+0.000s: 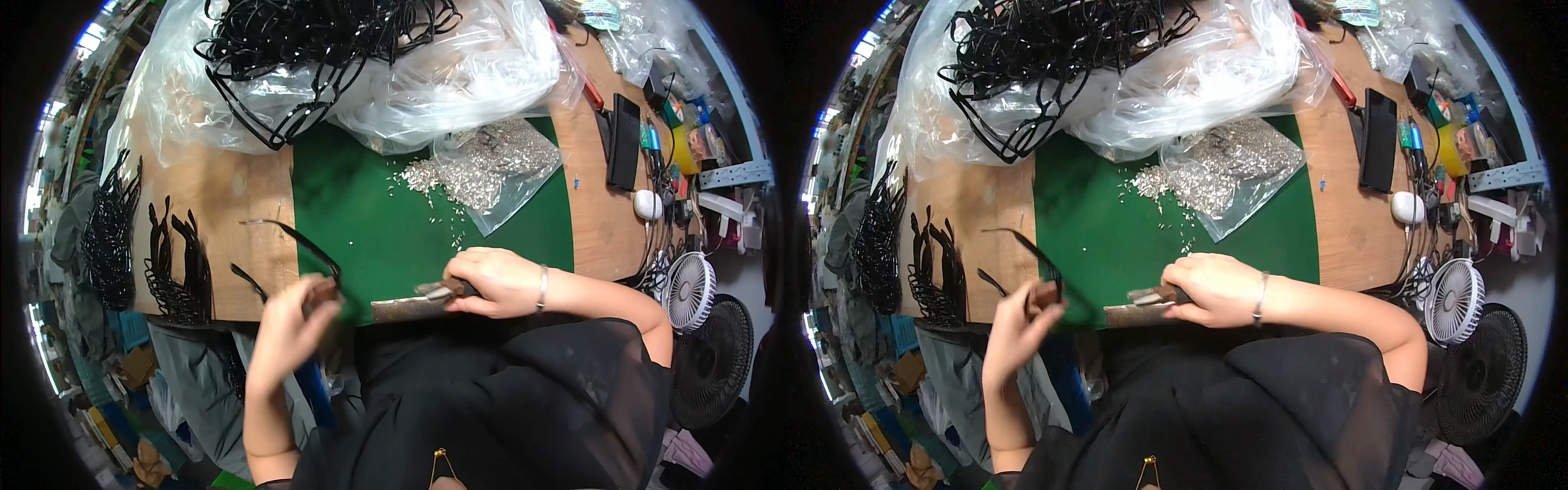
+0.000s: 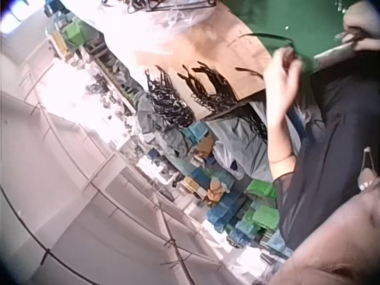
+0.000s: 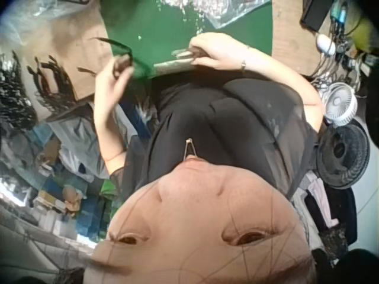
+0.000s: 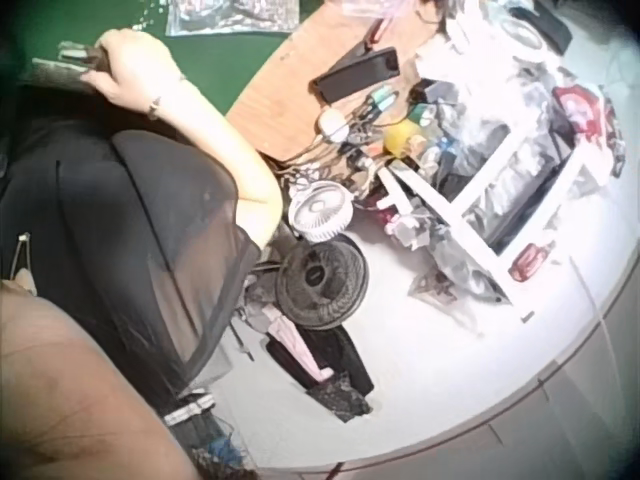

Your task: The person repeatedly picks up black eyeglass frames from a plastic bag and uses pliers to press or adjust the frame arms. Finished frames are placed on the table, and the process continues with new frames from the bag.

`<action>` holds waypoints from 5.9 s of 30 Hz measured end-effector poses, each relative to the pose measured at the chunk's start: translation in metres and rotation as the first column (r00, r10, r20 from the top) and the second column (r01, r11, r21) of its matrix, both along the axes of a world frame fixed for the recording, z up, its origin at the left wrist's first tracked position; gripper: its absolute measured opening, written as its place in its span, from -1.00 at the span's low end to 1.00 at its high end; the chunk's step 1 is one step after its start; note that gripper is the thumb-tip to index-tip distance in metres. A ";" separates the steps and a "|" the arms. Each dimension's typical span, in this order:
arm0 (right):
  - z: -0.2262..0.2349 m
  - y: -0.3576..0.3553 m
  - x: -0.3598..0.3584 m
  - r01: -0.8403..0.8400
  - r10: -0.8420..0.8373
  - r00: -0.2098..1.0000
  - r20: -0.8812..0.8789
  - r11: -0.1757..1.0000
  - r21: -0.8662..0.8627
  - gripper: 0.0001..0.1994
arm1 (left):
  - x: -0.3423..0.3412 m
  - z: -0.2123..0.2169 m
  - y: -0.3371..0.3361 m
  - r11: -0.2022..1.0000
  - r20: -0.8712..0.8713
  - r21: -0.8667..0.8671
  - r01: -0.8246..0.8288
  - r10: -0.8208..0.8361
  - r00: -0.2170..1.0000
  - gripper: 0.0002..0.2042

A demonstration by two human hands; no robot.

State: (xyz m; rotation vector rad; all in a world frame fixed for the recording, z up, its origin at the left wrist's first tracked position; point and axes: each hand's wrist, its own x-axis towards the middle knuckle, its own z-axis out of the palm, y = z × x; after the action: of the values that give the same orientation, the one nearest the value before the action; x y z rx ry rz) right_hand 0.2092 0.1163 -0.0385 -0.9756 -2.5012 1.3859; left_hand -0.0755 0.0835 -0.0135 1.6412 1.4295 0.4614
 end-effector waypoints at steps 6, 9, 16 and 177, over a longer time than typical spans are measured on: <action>-0.037 -0.018 -0.010 0.152 -0.121 0.956 -0.267 0.983 0.098 -0.81 | -0.063 -0.055 0.013 0.987 -0.384 0.107 0.116 -0.067 0.921 -0.74; -0.033 -0.021 -0.008 0.258 -0.250 0.948 -0.196 0.966 0.018 -0.81 | -0.055 -0.039 0.029 0.960 -0.390 0.158 0.231 -0.154 0.908 -0.74; -0.034 -0.022 -0.015 0.157 -0.129 0.968 -0.216 0.980 0.119 -0.82 | 0.034 0.003 0.122 0.456 -0.402 0.863 0.217 0.361 0.842 -0.80; 0.013 -0.041 -0.047 0.225 -0.777 0.576 -0.253 0.448 -0.865 -0.82 | 0.081 -0.003 -0.062 0.868 0.725 -0.496 -0.011 0.421 0.546 -0.52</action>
State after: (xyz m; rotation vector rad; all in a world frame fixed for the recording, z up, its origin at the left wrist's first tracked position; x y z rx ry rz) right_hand 0.1621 0.0749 -0.0256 -1.0190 -0.8719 2.0656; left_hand 0.0057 0.0213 -0.0167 0.6633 0.8957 0.8467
